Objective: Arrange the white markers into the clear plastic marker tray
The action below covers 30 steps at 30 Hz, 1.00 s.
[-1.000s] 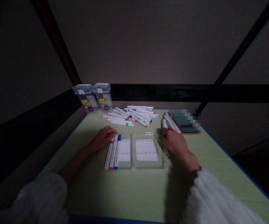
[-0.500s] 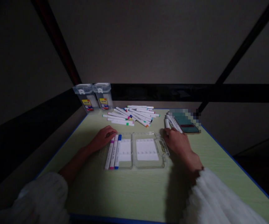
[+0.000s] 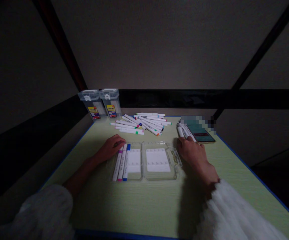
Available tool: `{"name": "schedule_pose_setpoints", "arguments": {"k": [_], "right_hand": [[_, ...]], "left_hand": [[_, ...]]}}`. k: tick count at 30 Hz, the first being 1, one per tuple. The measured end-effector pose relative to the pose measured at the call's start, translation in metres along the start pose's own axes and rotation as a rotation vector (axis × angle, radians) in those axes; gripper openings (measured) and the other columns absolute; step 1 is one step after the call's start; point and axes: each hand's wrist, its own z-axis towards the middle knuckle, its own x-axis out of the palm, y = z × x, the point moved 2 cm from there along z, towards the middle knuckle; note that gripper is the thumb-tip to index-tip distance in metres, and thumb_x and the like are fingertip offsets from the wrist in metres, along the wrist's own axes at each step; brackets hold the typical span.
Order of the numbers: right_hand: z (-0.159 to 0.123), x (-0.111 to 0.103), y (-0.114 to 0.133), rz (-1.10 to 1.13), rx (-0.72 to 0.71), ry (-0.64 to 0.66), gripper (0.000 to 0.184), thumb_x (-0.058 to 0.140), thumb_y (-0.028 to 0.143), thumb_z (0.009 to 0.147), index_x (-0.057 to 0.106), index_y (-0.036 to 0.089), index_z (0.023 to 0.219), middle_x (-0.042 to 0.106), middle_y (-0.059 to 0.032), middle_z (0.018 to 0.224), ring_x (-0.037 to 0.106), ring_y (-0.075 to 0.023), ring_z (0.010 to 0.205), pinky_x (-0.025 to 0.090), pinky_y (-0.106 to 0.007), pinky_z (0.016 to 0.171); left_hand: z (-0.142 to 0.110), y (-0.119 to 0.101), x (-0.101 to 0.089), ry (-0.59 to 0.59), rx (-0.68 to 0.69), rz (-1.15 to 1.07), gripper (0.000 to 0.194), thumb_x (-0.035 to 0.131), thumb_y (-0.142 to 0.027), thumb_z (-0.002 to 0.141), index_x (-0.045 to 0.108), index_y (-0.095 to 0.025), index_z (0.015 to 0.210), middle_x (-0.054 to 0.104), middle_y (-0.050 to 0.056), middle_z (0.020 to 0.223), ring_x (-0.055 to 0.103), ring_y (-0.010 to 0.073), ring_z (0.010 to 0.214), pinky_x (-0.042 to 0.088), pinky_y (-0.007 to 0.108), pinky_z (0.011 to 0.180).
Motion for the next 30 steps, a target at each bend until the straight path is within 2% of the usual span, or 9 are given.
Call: {"name": "schedule_pose_setpoints", "arguments": {"k": [11,23,30], "right_hand": [[0.0001,0.0021,-0.0027,0.027,0.027,0.025,0.039,0.029,0.037,0.085,0.048,0.024,0.116,0.049,-0.0136,0.101,0.059,-0.0238,0.074,0.041,-0.035,0.062],[-0.0032,-0.0005,-0.0022,0.073,0.037,-0.002,0.039,0.029,0.038,0.085,0.052,0.02,0.112,0.043,-0.0128,0.097,0.058,-0.0194,0.067,0.041,-0.032,0.06],[-0.0018,0.0021,-0.0026,0.07,0.054,-0.008,0.039,0.031,0.038,0.085,0.051,0.018,0.112,0.043,-0.0121,0.097,0.056,-0.0202,0.074,0.041,-0.032,0.063]], "left_hand": [[0.0,-0.0015,-0.0004,-0.004,-0.005,0.001,0.019,0.043,-0.023,0.078,0.06,-0.014,0.08,0.054,0.003,0.078,0.05,0.0133,0.073,0.04,0.027,0.068],[-0.0003,-0.0018,-0.0007,-0.005,-0.025,-0.005,0.018,0.044,-0.023,0.078,0.06,-0.014,0.081,0.054,0.004,0.079,0.049,0.0137,0.073,0.04,0.027,0.069],[0.0001,-0.0023,-0.0007,-0.003,-0.009,-0.004,0.018,0.044,-0.022,0.078,0.059,-0.014,0.08,0.054,0.004,0.079,0.05,0.0136,0.074,0.04,0.027,0.07]]}}
